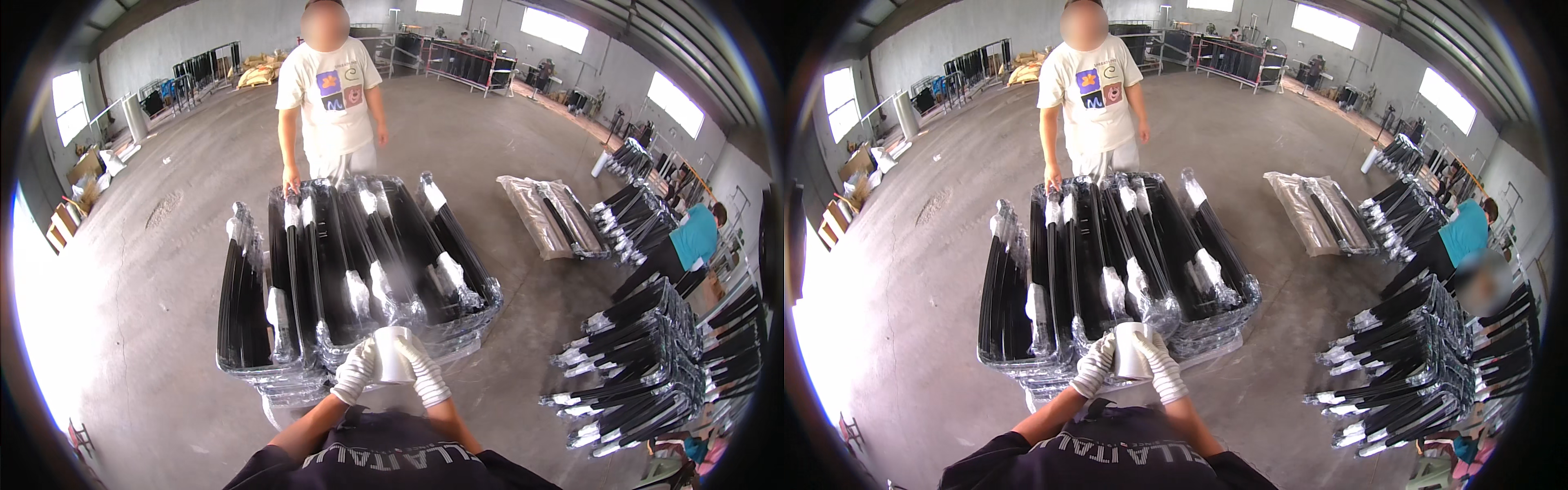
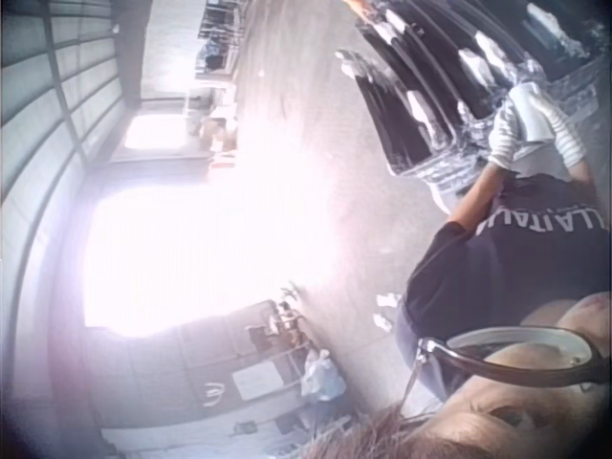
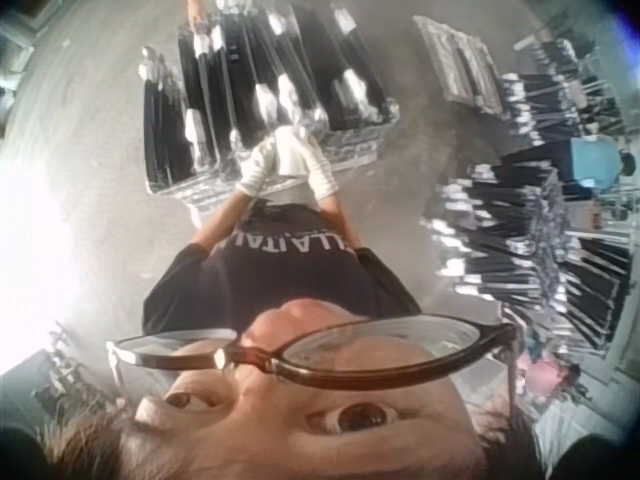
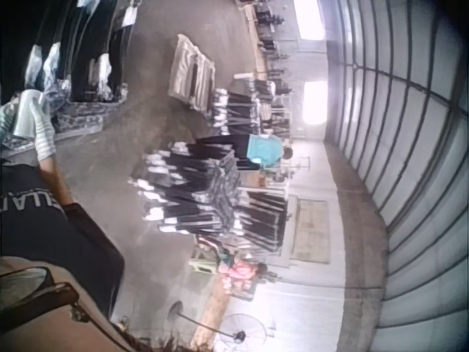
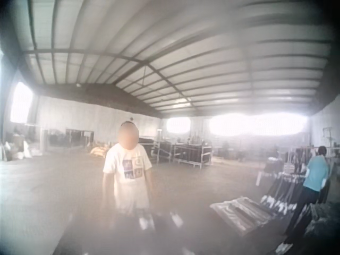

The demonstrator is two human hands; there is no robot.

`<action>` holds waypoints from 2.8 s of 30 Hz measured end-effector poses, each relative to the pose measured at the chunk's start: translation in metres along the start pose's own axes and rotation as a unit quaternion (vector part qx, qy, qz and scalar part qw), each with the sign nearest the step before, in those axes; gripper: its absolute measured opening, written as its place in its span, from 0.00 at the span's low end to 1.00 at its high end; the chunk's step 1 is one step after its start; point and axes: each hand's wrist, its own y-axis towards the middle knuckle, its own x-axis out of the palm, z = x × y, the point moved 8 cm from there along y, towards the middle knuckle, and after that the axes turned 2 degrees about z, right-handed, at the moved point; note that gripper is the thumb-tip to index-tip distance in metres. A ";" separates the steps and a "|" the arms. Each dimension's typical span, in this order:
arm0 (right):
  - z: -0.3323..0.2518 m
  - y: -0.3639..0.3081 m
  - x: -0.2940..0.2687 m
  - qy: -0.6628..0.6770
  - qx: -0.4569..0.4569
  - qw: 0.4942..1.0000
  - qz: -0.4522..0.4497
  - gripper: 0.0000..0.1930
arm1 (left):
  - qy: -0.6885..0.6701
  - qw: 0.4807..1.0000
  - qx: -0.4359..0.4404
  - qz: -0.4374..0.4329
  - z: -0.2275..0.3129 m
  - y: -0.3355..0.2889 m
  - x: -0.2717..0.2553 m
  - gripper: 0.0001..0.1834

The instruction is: The person wraps stacks of black metal frames in clear plastic wrap, working with another person to secure the wrap around the bundle.

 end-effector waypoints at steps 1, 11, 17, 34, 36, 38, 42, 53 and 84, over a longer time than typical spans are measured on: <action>0.003 0.002 -0.003 0.044 0.008 0.999 -0.001 0.14 | -0.068 0.997 0.035 -0.026 -0.008 0.006 -0.011 0.18; -0.014 -0.016 0.015 -0.090 0.037 0.993 0.066 0.18 | 0.345 0.938 0.011 0.003 0.027 -0.012 0.017 0.19; -0.013 -0.012 0.000 -0.057 0.021 0.997 0.056 0.21 | 0.258 0.966 0.003 -0.021 0.018 -0.007 0.025 0.20; 0.003 0.010 -0.007 -0.053 0.041 0.998 0.020 0.15 | 0.105 0.993 0.056 0.019 -0.002 0.007 -0.011 0.18; -0.004 0.001 0.006 -0.053 0.051 0.997 0.035 0.16 | 0.241 0.969 0.054 0.002 0.002 0.008 -0.012 0.21; -0.006 -0.006 0.026 -0.063 0.047 0.997 0.021 0.18 | 0.461 0.880 0.116 -0.003 -0.008 0.015 -0.046 0.22; -0.020 -0.010 0.013 -0.059 0.014 0.997 0.054 0.20 | 0.209 0.976 0.058 0.025 0.011 0.005 0.003 0.19; -0.026 0.001 0.023 0.215 -0.002 0.973 -0.088 0.19 | 0.256 0.951 0.064 0.158 0.080 -0.007 0.023 0.22; -0.032 -0.004 0.006 0.478 0.029 0.862 -0.166 0.34 | 0.250 0.955 -0.160 0.023 0.019 -0.018 0.051 0.22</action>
